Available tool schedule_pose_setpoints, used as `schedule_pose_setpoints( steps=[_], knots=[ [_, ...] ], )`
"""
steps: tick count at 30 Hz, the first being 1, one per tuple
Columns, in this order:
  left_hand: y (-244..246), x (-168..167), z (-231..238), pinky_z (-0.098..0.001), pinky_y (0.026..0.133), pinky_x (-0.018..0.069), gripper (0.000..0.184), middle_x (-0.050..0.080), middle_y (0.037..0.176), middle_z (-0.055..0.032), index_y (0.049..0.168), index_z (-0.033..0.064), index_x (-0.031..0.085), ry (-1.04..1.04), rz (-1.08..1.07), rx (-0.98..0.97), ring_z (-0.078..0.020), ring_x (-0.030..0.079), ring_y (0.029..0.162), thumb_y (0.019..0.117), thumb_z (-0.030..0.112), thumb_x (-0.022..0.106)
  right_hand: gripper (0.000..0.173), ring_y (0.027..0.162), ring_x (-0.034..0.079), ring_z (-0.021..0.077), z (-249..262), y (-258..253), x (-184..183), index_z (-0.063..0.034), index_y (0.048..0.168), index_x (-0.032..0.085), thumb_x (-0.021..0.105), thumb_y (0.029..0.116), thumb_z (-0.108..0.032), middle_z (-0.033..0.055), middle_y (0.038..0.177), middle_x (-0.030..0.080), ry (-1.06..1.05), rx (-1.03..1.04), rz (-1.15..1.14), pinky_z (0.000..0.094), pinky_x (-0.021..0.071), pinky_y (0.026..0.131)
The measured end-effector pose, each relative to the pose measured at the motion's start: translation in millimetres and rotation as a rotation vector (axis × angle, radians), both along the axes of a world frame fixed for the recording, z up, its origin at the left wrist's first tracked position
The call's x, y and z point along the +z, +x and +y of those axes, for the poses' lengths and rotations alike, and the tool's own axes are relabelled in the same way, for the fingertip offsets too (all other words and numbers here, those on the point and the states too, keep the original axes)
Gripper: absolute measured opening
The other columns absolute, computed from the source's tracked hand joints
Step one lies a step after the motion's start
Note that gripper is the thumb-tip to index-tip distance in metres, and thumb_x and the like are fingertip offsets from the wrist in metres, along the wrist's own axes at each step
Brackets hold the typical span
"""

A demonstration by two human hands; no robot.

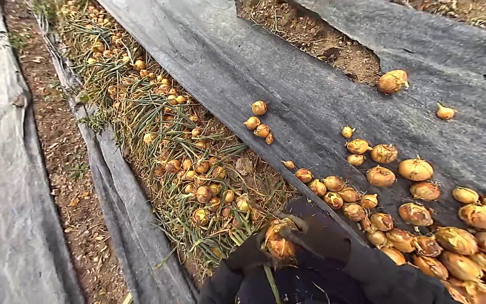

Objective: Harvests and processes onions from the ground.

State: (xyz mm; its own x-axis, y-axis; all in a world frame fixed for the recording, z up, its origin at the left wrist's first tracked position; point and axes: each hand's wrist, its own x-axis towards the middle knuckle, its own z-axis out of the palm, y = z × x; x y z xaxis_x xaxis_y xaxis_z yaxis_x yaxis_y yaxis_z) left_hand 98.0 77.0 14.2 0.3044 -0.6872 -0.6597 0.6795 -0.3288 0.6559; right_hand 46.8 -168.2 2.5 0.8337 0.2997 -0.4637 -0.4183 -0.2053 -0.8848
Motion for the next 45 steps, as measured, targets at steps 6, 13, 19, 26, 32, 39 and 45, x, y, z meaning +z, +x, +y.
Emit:
schedule_pose_setpoints(
  steps=[6, 13, 19, 26, 32, 39, 45],
  knots=[
    [-84.8, 16.8, -28.4, -0.0234, 0.055, 0.0551, 0.019, 0.069, 0.075, 0.0015, 0.113, 0.001, 0.062, 0.061, -0.135, 0.248, -0.0062, 0.062, 0.056, 0.0952, 0.008, 0.064, 0.054, 0.085, 0.071, 0.0181, -25.0, -68.6, 23.9, -0.0069, 0.111, 0.075, 0.05, 0.1018, -0.054, 0.009, 0.092, 0.074, -0.231, -0.251, -0.309, 0.0454, 0.0587, 0.079],
    [-66.6, 60.0, -114.6, -0.047, 0.104, 0.0508, 0.036, 0.073, 0.118, -0.0164, 0.126, 0.0037, 0.07, 0.269, -0.887, -0.276, -0.027, 0.069, 0.112, 0.104, 0.03, 0.058, 0.042, 0.043, 0.045, 0.0114, -84.4, -102.9, 7.1, -0.0131, 0.127, 0.059, 0.041, 0.1075, -0.046, -0.0013, 0.066, 0.051, -0.015, -1.113, -0.13, 0.0323, 0.0455, 0.039],
    [-16.8, -45.3, 53.3, -0.0612, 0.103, 0.0502, 0.07, 0.036, 0.162, -0.0186, 0.152, 0.016, 0.05, 1.005, -0.75, -0.456, -0.0425, 0.054, 0.133, 0.0886, 0.033, 0.075, 0.08, 0.084, 0.063, 0.0165, -91.9, -123.4, 5.9, -0.0007, 0.159, 0.024, 0.065, 0.0981, -0.034, 0.0196, 0.123, 0.06, -0.282, -0.668, 0.231, 0.0369, 0.0555, 0.074],
    [158.5, -111.3, 160.1, -0.0544, 0.121, 0.0349, 0.072, 0.034, 0.164, -0.0183, 0.155, 0.0093, 0.044, 1.154, -0.974, -0.4, -0.0366, 0.032, 0.152, 0.0903, 0.02, 0.074, 0.059, 0.092, 0.071, 0.0358, -12.1, -55.7, -15.6, -0.0126, 0.153, 0.048, 0.055, 0.1036, -0.044, 0.0224, 0.121, 0.069, -0.318, -0.053, 0.279, 0.0576, 0.0565, 0.083],
    [204.6, -128.0, 165.3, -0.0577, 0.101, 0.0524, 0.069, 0.062, 0.133, -0.027, 0.147, 0.0002, 0.047, 1.22, -0.532, -0.427, -0.0403, 0.064, 0.121, 0.09, 0.027, 0.075, 0.053, 0.092, 0.071, 0.033, 23.2, -12.9, -28.9, -0.0179, 0.157, 0.043, 0.046, 0.1078, -0.039, 0.0198, 0.118, 0.07, -0.323, 0.068, 0.296, 0.0535, 0.0553, 0.087],
    [43.0, -43.0, 145.2, -0.0188, 0.044, 0.0437, 0.045, 0.063, 0.074, 0.0006, 0.107, 0.0125, 0.062, -0.068, 0.186, 0.452, -0.0043, 0.053, 0.051, 0.0743, 0.025, 0.09, 0.097, 0.119, 0.063, 0.0349, 68.2, 17.5, -43.8, -0.0175, 0.162, 0.028, 0.064, 0.0879, -0.067, 0.023, 0.135, 0.061, -0.073, 0.097, 0.298, 0.0564, 0.0501, 0.101],
    [-83.4, 8.3, 78.4, -0.0241, 0.056, 0.056, 0.041, 0.073, 0.078, -0.0016, 0.102, 0.0138, 0.069, -0.149, 0.186, 0.216, -0.0086, 0.066, 0.06, 0.0788, 0.042, 0.088, 0.068, 0.108, 0.067, 0.0139, 59.8, -18.5, 18.1, -0.0112, 0.148, 0.052, 0.056, 0.0983, -0.057, 0.0083, 0.123, 0.069, 0.214, 0.11, 0.098, 0.039, 0.0548, 0.097]
  ],
)
